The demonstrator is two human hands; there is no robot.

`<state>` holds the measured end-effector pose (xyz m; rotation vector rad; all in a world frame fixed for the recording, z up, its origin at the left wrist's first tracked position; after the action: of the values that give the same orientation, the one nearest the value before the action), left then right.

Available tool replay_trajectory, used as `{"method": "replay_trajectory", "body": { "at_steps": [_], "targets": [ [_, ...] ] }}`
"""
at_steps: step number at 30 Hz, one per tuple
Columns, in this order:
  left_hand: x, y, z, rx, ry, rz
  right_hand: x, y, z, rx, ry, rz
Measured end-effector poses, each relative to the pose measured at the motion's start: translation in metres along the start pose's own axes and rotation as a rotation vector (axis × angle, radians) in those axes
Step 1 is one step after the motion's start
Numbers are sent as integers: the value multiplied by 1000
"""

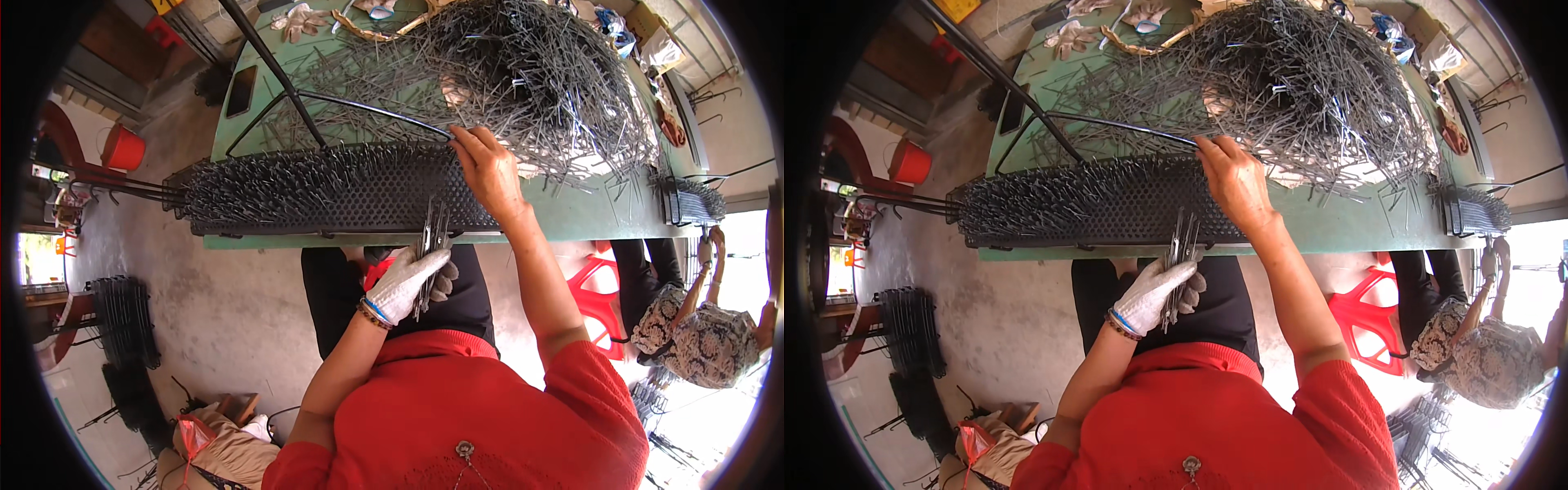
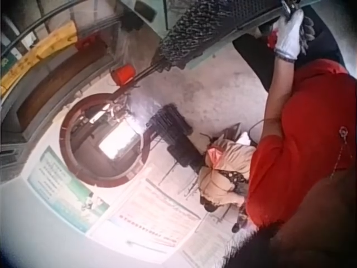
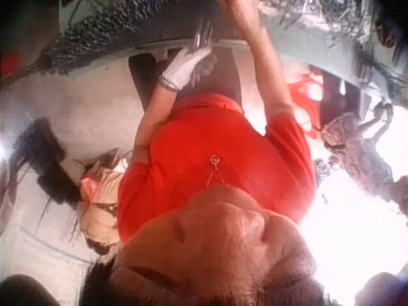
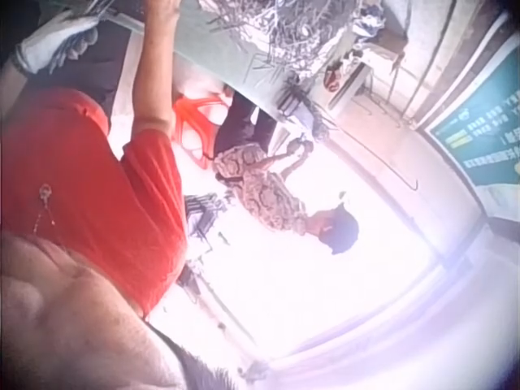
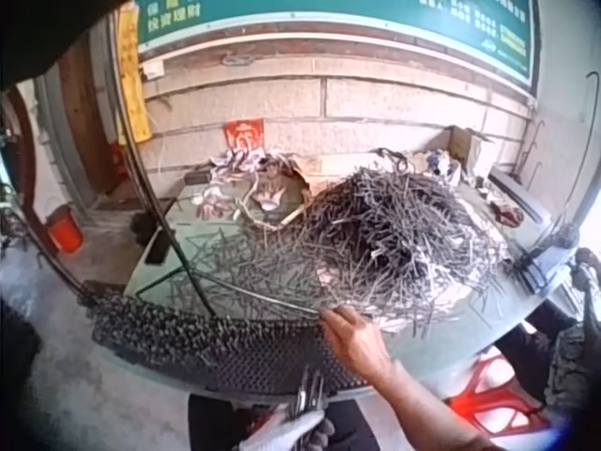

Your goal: The recorder is manually inserting thin metal rods into a perforated base, possibly for an industrial brush or filter.

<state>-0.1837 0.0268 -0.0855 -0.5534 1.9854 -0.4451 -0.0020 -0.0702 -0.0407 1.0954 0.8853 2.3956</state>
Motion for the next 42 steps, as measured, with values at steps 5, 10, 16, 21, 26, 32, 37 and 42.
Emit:
{"method": "replay_trajectory", "body": {
  "at_steps": [5, 10, 16, 21, 26, 32, 37, 42],
  "targets": [
    [0, 1, -1, -8, 3, -12, 2, -3, -3, -14, -20, -14],
    [-3, -3, -3, 3, -15, 29, 3, -5, -5, 7, -19, -19],
    [-8, -1, -5, 68, -70, 62, 16, 19, -11, 79, -195, 163],
    [-19, -10, -6, 136, -58, 133, 18, 22, -29, 539, -372, 471],
    [-14, -12, -2, 145, -21, 160, 6, 23, -36, 512, -552, 552],
    [3, -5, 5, 70, -15, 70, -14, 38, -24, 217, -641, 753],
    [9, -3, 11, -73, 23, -69, -19, 42, -8, -53, -489, 473],
    [9, -6, 11, -58, 15, -102, -19, 34, 3, -125, -273, 209]
  ]
}}
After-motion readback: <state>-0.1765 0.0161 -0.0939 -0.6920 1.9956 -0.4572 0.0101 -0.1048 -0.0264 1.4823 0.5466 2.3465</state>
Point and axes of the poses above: each hand's wrist, its own z-axis towards the middle knuckle, its own y-axis out of the back of the hand, x = y × z, the point moved 2 cm from there along z, towards the middle knuckle, and after that the axes turned 11 degrees about -y, right-handed, at the moved point
